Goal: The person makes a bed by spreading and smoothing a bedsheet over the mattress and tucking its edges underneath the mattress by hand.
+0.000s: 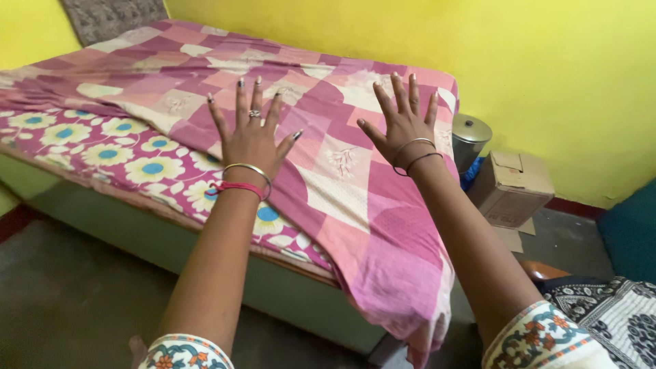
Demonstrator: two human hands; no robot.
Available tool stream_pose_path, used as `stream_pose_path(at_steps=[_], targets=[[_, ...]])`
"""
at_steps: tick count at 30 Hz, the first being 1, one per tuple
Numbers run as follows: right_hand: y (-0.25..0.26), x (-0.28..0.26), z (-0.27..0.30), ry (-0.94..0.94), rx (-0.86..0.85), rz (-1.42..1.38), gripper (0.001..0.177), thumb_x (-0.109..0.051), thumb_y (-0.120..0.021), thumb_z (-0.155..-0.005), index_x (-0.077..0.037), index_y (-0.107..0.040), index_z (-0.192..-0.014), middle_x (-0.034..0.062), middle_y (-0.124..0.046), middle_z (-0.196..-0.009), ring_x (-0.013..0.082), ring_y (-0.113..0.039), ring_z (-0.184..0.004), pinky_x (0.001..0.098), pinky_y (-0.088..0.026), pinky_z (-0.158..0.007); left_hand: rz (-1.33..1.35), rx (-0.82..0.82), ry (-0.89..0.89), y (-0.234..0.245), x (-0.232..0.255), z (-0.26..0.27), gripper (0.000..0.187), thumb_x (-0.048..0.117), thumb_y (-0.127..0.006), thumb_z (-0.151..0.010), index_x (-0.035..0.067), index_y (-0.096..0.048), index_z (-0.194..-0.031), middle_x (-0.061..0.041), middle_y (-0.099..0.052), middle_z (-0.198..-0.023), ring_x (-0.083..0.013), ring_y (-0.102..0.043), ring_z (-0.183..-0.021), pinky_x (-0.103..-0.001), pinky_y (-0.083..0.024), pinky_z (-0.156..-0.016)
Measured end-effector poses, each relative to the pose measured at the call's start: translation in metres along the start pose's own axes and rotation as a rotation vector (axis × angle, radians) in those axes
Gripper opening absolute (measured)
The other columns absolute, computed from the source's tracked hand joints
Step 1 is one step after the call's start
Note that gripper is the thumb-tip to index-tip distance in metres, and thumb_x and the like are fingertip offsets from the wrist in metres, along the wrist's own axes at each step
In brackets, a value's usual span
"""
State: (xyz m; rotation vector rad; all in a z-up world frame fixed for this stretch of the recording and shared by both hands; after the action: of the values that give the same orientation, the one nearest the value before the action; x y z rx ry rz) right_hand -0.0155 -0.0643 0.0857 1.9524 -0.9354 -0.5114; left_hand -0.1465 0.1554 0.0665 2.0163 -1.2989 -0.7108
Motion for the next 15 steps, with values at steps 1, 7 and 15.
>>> stream_pose_path(at_steps=[1, 7, 15], targets=[[-0.009, 0.001, -0.01, -0.024, -0.012, 0.017, 0.081, -0.071, -0.038, -0.095, -0.028, -0.023, -0.163, 0.0063, -0.005, -0.172, 0.0298, 0.009, -0.157, 0.067, 0.007, -0.119, -0.057, -0.014, 0.0, -0.014, -0.011, -0.009, 0.079, 0.067, -0.042, -0.094, 0.029, -0.028, -0.161, -0.006, -0.01, -0.172, -0.0295, 0.0, -0.158, -0.073, 0.008, -0.114], [-0.094, -0.014, -0.07, -0.139, -0.155, 0.1, 0.08, -0.074, -0.031, -0.096, -0.032, -0.017, -0.163, 0.0007, 0.004, -0.171, 0.0254, 0.014, -0.155, 0.0633, 0.008, -0.121, -0.032, -0.162, -0.023, -0.11, -0.064, -0.052, 0.078, 0.069, -0.036, -0.094, 0.031, -0.022, -0.16, -0.004, -0.008, -0.169, -0.0292, -0.002, -0.155, -0.073, 0.009, -0.113], [-0.274, -0.092, -0.041, -0.039, -0.415, 0.161, 0.077, -0.074, -0.031, -0.095, -0.032, -0.025, -0.16, 0.0003, 0.0, -0.172, 0.0247, 0.01, -0.156, 0.059, 0.006, -0.122, -0.045, -0.483, -0.158, -0.257, -0.101, 0.005, 0.069, 0.063, -0.036, -0.097, 0.033, -0.023, -0.158, -0.001, -0.007, -0.17, -0.0271, -0.003, -0.156, -0.069, 0.007, -0.117]])
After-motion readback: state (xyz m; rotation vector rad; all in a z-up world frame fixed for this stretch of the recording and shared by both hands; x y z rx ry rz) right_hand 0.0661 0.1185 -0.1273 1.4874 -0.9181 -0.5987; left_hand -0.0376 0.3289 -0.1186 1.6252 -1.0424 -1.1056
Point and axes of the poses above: each hand's wrist, its own z-axis away from the middle knuckle, its own y-axis out of the back of the hand, x = y × z, the point moved 9 cm from there along -z, towards the middle knuckle
